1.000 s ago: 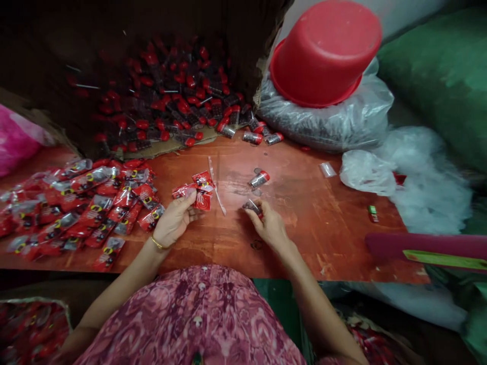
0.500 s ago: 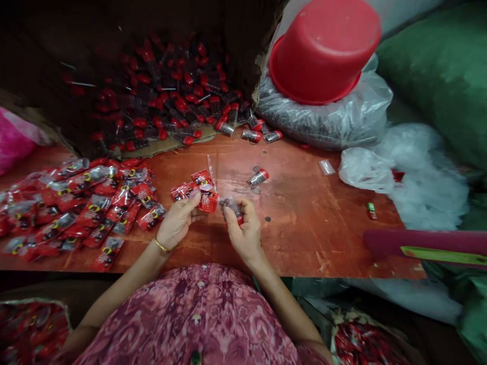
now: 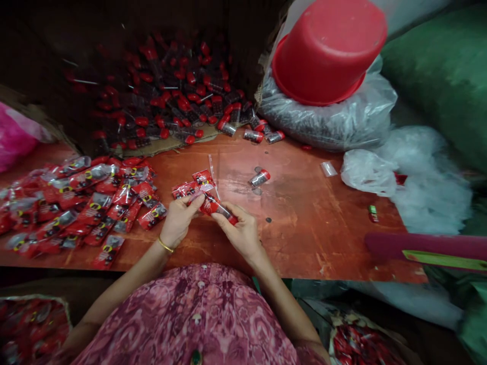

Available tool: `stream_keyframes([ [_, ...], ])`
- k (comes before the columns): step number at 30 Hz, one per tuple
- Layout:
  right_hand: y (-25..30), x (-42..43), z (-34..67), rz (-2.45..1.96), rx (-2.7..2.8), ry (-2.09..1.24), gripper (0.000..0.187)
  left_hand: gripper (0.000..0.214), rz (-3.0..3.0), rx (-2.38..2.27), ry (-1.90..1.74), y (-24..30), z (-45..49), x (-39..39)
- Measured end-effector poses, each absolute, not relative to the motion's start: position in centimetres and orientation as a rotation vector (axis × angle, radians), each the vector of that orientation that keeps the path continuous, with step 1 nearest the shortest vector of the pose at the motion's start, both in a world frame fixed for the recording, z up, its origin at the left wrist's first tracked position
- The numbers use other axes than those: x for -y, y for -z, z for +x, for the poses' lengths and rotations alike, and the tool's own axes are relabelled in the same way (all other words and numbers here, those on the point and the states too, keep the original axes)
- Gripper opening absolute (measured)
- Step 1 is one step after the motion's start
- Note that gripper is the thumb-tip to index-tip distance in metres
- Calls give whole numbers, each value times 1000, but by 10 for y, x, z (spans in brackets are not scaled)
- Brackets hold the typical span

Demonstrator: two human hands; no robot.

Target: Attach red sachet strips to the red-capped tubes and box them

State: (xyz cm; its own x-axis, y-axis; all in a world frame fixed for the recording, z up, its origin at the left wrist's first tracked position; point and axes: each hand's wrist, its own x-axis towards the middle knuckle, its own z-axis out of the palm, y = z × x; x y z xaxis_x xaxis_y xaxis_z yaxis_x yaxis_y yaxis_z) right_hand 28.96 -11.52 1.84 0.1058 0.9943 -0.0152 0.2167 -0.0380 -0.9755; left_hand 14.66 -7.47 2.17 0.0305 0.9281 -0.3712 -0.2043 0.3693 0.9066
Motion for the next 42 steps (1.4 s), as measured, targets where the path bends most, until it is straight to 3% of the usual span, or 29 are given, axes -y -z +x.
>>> stream_keyframes([
  [4, -18, 112, 292, -1446, 1206, -1157, 25, 21, 858, -1228, -1070, -23, 147, 75],
  [9, -16, 111, 291, -1446, 1041, -1208, 25, 39, 500, -958, -1131, -24, 159, 86],
  [16, -12, 105, 289, -1378, 1086, -1164, 27, 28, 247, -856, -1059, -21, 163, 81],
  [27, -4, 104, 285, -1250, 993, -1255, 26, 37, 328, -897, -1009, -24, 156, 75],
  [33, 4, 100, 292, -1297, 1114, -1153, 37, 39, 402, -897, -928, -20, 153, 77],
  [42, 2, 101, 292, -1330, 1061, -1128, 18, 39, 413, -877, -891, -18, 159, 78],
])
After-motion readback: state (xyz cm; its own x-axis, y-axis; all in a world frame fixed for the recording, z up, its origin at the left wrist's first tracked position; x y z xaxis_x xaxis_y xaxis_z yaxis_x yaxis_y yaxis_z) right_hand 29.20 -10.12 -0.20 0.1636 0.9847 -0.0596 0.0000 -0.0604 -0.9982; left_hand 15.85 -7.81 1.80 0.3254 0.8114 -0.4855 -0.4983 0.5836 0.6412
